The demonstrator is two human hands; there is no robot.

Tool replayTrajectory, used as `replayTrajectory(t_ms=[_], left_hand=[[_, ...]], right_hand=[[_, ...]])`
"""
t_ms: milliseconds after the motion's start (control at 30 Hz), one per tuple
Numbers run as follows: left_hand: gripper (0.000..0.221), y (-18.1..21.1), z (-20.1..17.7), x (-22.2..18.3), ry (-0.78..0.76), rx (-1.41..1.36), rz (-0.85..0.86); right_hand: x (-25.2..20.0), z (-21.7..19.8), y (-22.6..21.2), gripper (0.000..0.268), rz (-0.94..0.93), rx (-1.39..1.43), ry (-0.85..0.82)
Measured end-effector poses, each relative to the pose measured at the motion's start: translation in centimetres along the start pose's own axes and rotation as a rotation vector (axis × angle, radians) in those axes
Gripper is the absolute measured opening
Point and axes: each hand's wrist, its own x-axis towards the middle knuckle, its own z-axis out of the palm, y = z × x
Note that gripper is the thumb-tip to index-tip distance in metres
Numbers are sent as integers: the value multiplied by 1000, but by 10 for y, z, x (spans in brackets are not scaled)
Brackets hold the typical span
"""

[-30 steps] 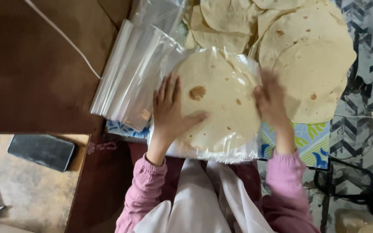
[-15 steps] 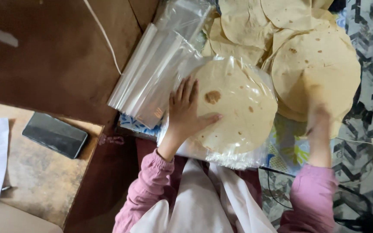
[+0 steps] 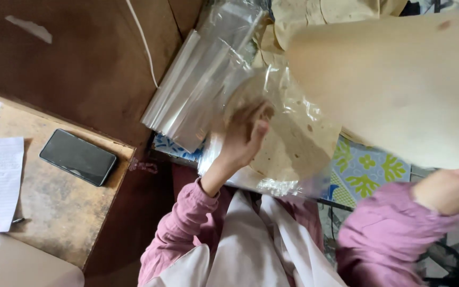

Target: The person places flatbread tortillas one at a time into plastic bags.

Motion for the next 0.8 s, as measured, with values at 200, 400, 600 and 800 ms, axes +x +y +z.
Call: replayTrajectory(t_ms=[200,400,600,800], left_hand=[[88,8,-34,30,-149,-1939,-746],[49,-43,12,28,-128,-1668,-831],[45,-42,-12,35,-167,-1807,-843],[60,-40,-14,36,-49,-1495,-607]], right_hand=[[60,-152,192,52,104,123,-46],[56,-153,191,51,311,159,-80],[31,-102,167,53,193,24,-161],[54,-168,191,46,305,210,-78]])
